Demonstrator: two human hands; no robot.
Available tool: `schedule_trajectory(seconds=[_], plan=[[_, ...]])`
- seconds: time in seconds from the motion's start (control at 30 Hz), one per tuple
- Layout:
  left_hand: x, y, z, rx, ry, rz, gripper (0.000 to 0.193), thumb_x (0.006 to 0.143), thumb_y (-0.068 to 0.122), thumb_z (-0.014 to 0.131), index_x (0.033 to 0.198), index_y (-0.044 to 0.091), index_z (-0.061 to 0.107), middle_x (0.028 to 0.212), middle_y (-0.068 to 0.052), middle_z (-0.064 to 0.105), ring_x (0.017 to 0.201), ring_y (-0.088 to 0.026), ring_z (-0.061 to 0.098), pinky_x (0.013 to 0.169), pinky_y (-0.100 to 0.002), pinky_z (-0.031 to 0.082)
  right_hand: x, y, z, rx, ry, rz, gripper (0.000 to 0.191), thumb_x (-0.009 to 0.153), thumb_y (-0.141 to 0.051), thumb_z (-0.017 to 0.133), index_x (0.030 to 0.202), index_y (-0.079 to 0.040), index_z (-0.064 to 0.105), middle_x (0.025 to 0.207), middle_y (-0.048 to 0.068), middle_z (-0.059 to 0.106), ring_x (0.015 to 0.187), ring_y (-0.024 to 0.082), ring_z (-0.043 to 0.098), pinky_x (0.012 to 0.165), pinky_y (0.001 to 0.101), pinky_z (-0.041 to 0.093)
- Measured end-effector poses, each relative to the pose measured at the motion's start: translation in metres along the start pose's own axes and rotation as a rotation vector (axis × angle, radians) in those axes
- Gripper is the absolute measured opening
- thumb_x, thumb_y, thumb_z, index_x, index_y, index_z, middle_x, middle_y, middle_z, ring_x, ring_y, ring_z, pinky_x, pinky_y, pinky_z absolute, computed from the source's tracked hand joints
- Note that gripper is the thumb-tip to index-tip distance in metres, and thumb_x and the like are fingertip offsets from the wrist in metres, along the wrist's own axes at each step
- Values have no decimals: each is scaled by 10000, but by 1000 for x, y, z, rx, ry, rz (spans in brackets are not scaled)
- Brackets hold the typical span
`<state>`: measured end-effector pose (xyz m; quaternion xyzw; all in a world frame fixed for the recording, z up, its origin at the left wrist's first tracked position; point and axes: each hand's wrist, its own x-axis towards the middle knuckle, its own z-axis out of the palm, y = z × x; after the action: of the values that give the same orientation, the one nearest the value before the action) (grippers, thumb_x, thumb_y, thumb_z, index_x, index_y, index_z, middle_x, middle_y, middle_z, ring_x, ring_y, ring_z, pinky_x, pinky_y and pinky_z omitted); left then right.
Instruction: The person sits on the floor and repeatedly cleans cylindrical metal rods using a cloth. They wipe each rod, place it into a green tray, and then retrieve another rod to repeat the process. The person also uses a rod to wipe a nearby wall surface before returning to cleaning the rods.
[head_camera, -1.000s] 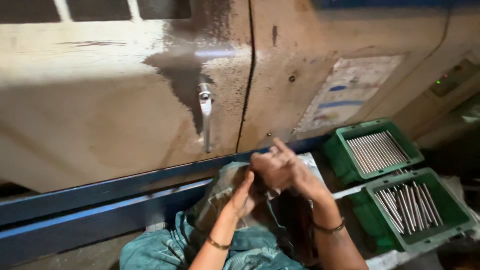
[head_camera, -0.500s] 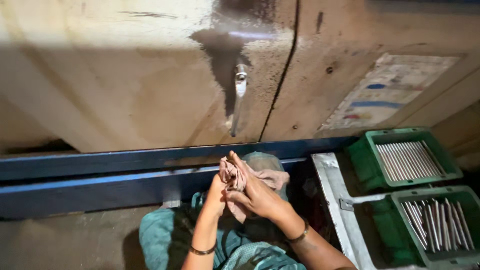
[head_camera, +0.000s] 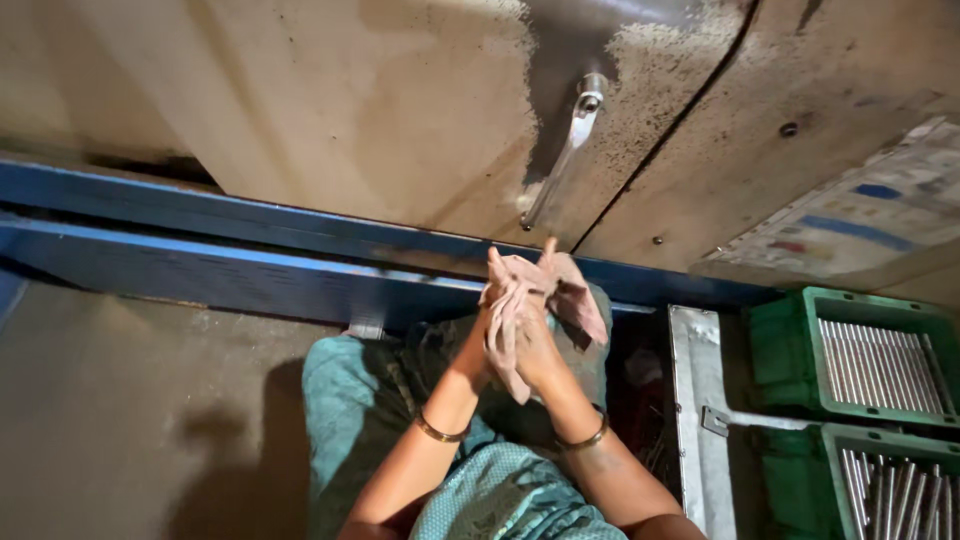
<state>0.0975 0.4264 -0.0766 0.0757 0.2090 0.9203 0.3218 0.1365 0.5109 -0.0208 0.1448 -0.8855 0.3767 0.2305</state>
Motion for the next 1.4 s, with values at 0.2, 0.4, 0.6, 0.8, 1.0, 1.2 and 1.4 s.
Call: schedule_trajectory(seconds=[0.2,0.4,0.6,0.8,1.0,1.2,1.4], plan=[[2,12,-11,72,103,75,411,946,255,613,1314,74,589,1254,-71,670,1158,-201,631,993,-336,514,-4,9,18,-300,-128,-11,671,961,-356,495,1579,-102,432,1634,130,418,1562,368,261,1312,581,43],[-19,15,-26,122,131,76,423,921,254,645,1303,77,605,1271,-79,671,1187,-225,626,1018,-351,502,-6,-20,12,-101,-142,-158,702,942,-366,556,1521,7,425,1573,229,402,1578,490,107,1267,611,58],[-41,30,-28,158,136,125,435,896,253,677,1291,81,620,1289,-88,672,1216,-248,622,1043,-367,490,2,-42,-5,-233,-270,-208,661,881,-274,650,1451,11,474,1605,264,361,1544,489,133,1229,585,124],[-44,87,-32,260,214,379,447,872,252,709,1280,84,636,1306,-96,673,1245,-271,617,1068,-382,478,-8,-10,-44,251,-324,22,322,1014,-138,658,1335,-113,667,1578,135,555,1398,312,592,1122,434,520],[-66,90,-13,356,-12,468,461,847,251,741,1269,88,651,1324,-105,674,1274,-294,613,1093,-398,466,-10,26,-29,1101,-64,539,574,1048,-378,511,1556,-130,412,1564,128,477,1316,294,539,1028,464,520],[-43,79,35,1359,-94,644,475,823,249,773,1258,91,667,1341,-114,676,1303,-318,608,1118,-413,454,-20,11,-19,1738,-130,721,823,1014,-572,464,1658,-129,208,1635,127,362,1434,291,469,1144,460,438],[-44,66,73,1896,20,552,893,678,240,826,1497,187,475,1623,-134,323,1488,-401,255,1182,-567,184,-16,13,-35,1317,6,614,726,975,-218,602,1620,-222,270,1588,82,447,1256,231,554,953,374,442]])
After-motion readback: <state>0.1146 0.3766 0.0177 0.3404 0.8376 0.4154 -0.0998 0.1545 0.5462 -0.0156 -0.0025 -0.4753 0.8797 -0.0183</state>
